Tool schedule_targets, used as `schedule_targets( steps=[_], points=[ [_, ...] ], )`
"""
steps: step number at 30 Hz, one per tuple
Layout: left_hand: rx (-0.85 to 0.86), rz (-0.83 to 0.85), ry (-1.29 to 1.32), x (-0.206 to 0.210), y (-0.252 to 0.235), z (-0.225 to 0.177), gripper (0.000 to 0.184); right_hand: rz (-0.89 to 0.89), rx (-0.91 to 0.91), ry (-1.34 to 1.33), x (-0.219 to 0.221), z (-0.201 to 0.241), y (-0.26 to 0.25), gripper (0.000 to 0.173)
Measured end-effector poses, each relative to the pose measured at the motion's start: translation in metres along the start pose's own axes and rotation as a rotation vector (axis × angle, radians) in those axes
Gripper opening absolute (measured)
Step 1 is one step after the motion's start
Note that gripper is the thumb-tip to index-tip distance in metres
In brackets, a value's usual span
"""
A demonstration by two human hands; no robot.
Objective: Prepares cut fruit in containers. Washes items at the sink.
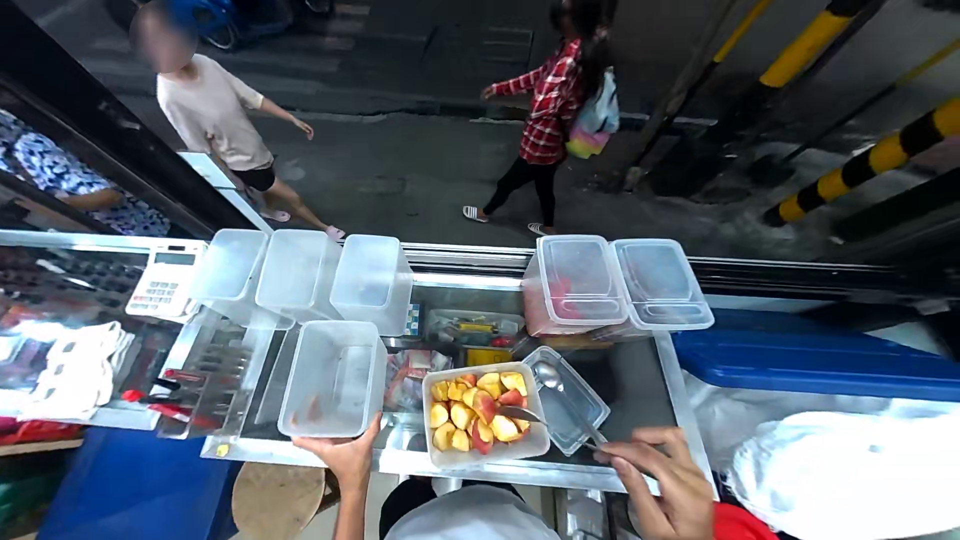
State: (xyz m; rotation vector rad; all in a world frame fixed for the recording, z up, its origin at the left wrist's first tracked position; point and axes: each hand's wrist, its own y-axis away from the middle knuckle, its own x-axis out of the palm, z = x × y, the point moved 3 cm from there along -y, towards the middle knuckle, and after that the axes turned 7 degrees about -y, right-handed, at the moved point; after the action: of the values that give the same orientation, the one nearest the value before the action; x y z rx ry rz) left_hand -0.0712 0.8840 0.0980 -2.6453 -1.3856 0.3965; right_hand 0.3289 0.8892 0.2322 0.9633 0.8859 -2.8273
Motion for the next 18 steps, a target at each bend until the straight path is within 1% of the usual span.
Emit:
schedule_targets(
  steps=[1,2,3,5,6,7,9,10,11,12,13,14,15,18],
  points=[
    [-0.112,0.039,-0.004,0.001,0.001,-0.031,0.146,0.004,-0.002,-0.024,0.009,0.0,0.006,0.029],
    [-0.193,0.064,-0.013,0.003,0.0,-0.052,0.144,0.004,-0.023,-0.04,0.019,0.001,0.009,0.029],
    [-0.231,0.081,-0.025,0.003,-0.001,-0.063,0.144,0.003,-0.049,-0.047,0.026,0.004,0.009,0.03],
    [-0.235,0.115,-0.089,-0.003,0.001,-0.054,0.145,-0.024,-0.105,-0.049,0.035,0.011,0.002,0.029],
    [-0.204,0.121,-0.148,-0.01,0.008,-0.042,0.141,-0.043,-0.147,-0.048,0.04,0.012,-0.004,0.028],
    [-0.148,0.109,-0.207,-0.02,0.02,-0.026,0.129,-0.043,-0.198,-0.034,0.047,0.012,-0.011,0.027],
    [-0.026,0.127,-0.28,-0.043,0.059,0.003,0.084,0.037,-0.299,0.032,0.07,0.005,-0.022,0.025],
    [0.051,0.19,-0.303,-0.051,0.077,0.009,0.065,0.116,-0.312,0.086,0.081,-0.002,-0.023,0.026],
    [0.137,0.279,-0.291,-0.055,0.09,0.012,0.051,0.197,-0.285,0.131,0.088,-0.009,-0.022,0.029],
    [0.211,0.394,-0.248,-0.054,0.097,0.011,0.044,0.271,-0.224,0.131,0.09,-0.015,-0.019,0.035],
    [0.264,0.51,-0.2,-0.047,0.098,0.009,0.047,0.325,-0.163,0.115,0.088,-0.021,-0.016,0.043],
    [0.295,0.6,-0.158,-0.039,0.096,0.006,0.059,0.355,-0.113,0.105,0.083,-0.023,-0.012,0.05],
    [0.305,0.666,-0.114,-0.029,0.091,0.002,0.076,0.373,-0.073,0.105,0.079,-0.023,-0.008,0.054],
    [0.29,0.816,0.013,0.011,0.066,-0.01,0.132,0.415,0.007,0.171,0.074,-0.013,-0.011,0.044]
  ],
)
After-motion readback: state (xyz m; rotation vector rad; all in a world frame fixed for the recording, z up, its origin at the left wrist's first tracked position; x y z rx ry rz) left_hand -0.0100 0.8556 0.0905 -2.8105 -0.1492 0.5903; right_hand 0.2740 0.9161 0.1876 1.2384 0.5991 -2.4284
